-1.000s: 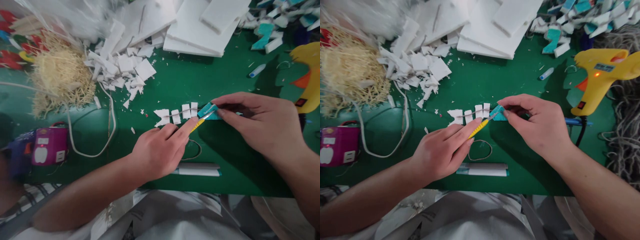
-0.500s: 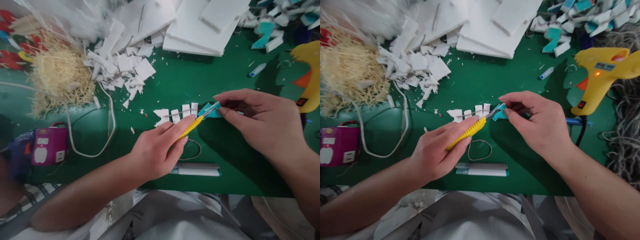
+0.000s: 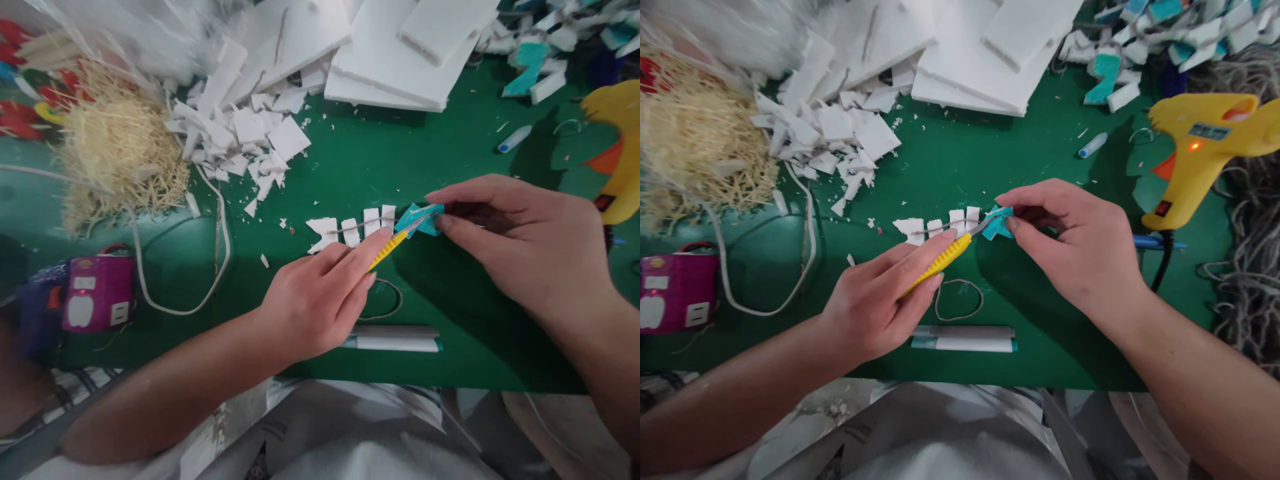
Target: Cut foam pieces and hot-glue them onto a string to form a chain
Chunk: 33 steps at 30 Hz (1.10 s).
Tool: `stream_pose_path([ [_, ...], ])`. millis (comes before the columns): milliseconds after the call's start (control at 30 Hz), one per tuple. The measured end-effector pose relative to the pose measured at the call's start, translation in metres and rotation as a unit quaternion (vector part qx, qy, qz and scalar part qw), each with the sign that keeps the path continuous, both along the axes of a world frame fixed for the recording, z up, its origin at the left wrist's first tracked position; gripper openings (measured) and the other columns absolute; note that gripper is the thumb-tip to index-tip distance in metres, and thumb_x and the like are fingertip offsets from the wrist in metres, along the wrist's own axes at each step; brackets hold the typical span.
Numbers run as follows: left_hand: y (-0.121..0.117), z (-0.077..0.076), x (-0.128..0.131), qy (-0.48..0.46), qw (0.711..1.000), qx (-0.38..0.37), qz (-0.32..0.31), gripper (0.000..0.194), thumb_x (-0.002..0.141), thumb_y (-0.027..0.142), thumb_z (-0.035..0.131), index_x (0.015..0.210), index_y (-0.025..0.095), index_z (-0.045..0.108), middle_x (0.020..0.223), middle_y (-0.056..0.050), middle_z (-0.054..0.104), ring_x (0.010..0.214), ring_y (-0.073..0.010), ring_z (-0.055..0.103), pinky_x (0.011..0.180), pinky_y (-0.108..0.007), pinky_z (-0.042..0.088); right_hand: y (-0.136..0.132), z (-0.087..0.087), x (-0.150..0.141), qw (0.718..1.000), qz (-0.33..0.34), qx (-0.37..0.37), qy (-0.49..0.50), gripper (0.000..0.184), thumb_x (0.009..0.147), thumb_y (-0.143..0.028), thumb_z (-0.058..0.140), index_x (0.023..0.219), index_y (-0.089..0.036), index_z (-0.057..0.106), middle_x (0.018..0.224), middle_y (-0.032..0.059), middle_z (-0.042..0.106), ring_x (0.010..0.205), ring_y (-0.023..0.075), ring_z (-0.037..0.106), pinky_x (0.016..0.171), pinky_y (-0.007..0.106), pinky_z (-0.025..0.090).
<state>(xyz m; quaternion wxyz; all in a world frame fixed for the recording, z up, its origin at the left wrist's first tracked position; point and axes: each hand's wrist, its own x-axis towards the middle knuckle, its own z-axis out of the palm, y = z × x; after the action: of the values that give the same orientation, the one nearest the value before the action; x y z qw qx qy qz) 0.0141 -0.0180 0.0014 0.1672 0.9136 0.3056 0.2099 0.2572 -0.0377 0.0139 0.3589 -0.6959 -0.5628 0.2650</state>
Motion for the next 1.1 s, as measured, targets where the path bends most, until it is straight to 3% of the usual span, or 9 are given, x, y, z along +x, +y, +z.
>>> stream_pose_path([
  [233, -0.0003, -0.0049, 0.0006, -0.007, 1.0, 0.007, -0.012, 0.038, 0.107, 0.019, 0.045, 0.144, 0.011, 0.05, 0.097, -0.004, 0.074, 0.073, -0.0105, 0.069, 0.066, -0.022, 0.059, 0.0, -0.0022, 0.0006, 1.0, -0.006, -0.009, 0.011, 0.013, 0.08, -0.025, 0.076, 0.09, -0.032, 0.082, 0.08, -0.0045, 0.076, 0.069, 0.0147, 0.072, 0.071, 0.031, 0.064],
  [433, -0.0012, -0.0044, 0.0008, 0.005, 1.0, 0.009, -0.021, 0.04, 0.108, 0.02, 0.044, 0.146, 0.013, 0.048, 0.095, -0.002, 0.072, 0.071, -0.0095, 0.066, 0.065, -0.021, 0.058, 0.0018, -0.003, -0.0012, 1.0, -0.011, -0.009, -0.003, 0.011, 0.08, -0.026, 0.077, 0.088, -0.031, 0.082, 0.074, -0.0036, 0.073, 0.069, 0.0156, 0.071, 0.071, 0.032, 0.063],
  [733, 0.0002, -0.0018, -0.0002, -0.008, 1.0, 0.022, -0.019, 0.037, 0.108, 0.019, 0.044, 0.144, 0.012, 0.049, 0.102, -0.005, 0.075, 0.08, -0.0103, 0.071, 0.071, -0.022, 0.061, 0.0023, 0.0017, -0.0012, 1.0, -0.02, -0.005, -0.018, 0.01, 0.077, -0.025, 0.079, 0.085, -0.029, 0.082, 0.07, -0.0038, 0.072, 0.06, 0.0129, 0.066, 0.065, 0.029, 0.062],
  [1100, -0.001, -0.0008, 0.0004, 0.04, 0.998, 0.037, -0.015, 0.038, 0.11, 0.022, 0.038, 0.146, 0.014, 0.047, 0.091, 0.0, 0.071, 0.068, -0.0094, 0.066, 0.062, -0.022, 0.057, 0.0031, 0.0021, -0.0028, 1.0, -0.018, -0.008, -0.019, 0.011, 0.076, -0.025, 0.079, 0.085, -0.029, 0.083, 0.075, -0.0048, 0.075, 0.062, 0.0103, 0.066, 0.067, 0.025, 0.06],
])
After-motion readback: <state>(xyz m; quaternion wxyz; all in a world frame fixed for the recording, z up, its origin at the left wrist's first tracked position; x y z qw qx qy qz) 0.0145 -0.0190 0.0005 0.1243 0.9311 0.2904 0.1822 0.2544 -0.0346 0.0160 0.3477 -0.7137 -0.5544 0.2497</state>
